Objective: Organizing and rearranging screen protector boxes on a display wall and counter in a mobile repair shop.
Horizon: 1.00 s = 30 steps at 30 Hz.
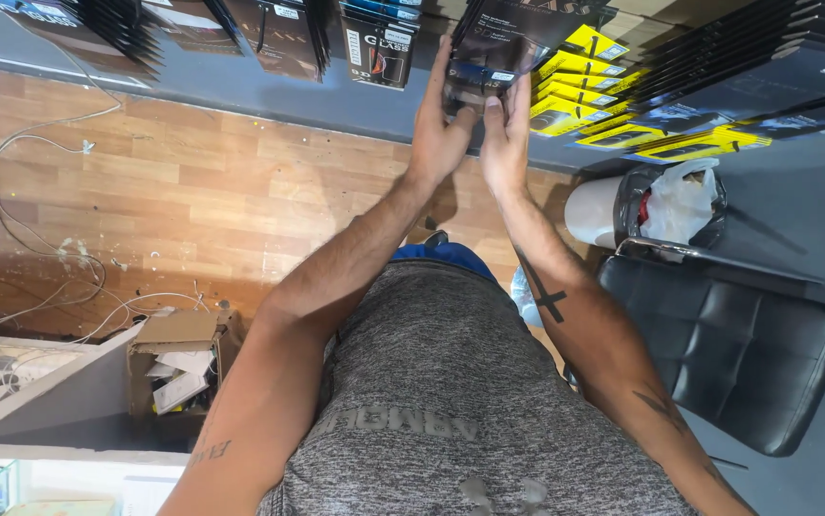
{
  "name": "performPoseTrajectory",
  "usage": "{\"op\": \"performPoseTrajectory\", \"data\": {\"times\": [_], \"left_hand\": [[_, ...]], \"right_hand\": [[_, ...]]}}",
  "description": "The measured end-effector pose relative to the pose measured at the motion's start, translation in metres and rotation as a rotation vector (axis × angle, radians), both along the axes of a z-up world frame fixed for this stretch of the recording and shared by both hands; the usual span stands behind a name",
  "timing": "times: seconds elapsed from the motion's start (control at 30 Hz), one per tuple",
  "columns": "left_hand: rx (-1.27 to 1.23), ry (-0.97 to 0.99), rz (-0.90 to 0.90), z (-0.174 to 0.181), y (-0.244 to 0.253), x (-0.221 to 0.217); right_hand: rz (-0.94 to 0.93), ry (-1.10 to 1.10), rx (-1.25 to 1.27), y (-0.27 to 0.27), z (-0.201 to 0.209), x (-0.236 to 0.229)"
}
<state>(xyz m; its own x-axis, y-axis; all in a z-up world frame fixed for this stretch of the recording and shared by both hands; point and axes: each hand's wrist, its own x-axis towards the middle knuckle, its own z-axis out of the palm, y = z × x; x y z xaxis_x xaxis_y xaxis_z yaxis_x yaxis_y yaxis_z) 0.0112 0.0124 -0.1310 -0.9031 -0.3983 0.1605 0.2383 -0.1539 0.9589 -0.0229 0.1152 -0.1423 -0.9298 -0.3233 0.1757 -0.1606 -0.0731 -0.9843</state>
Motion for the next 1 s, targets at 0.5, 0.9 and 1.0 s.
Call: {"op": "performPoseTrajectory", "data": {"times": [0.5,0.9,1.0], "left_hand": [[-0.052,-0.057,-0.047,0.006,0.005,0.018],[-0.064,-0.073,-0.019,0.004,0.000,0.014],[-0.063,-0.071,-0.021,0.009,-0.002,0.016]], "right_hand": [[0.032,0.071,0.019,0.010,-0.020,0.012],[0.051,-0.027,-0.105,0.008,-0.005,0.019],[0.025,-0.016,-0.063,0.009,-0.010,0.020]]}}
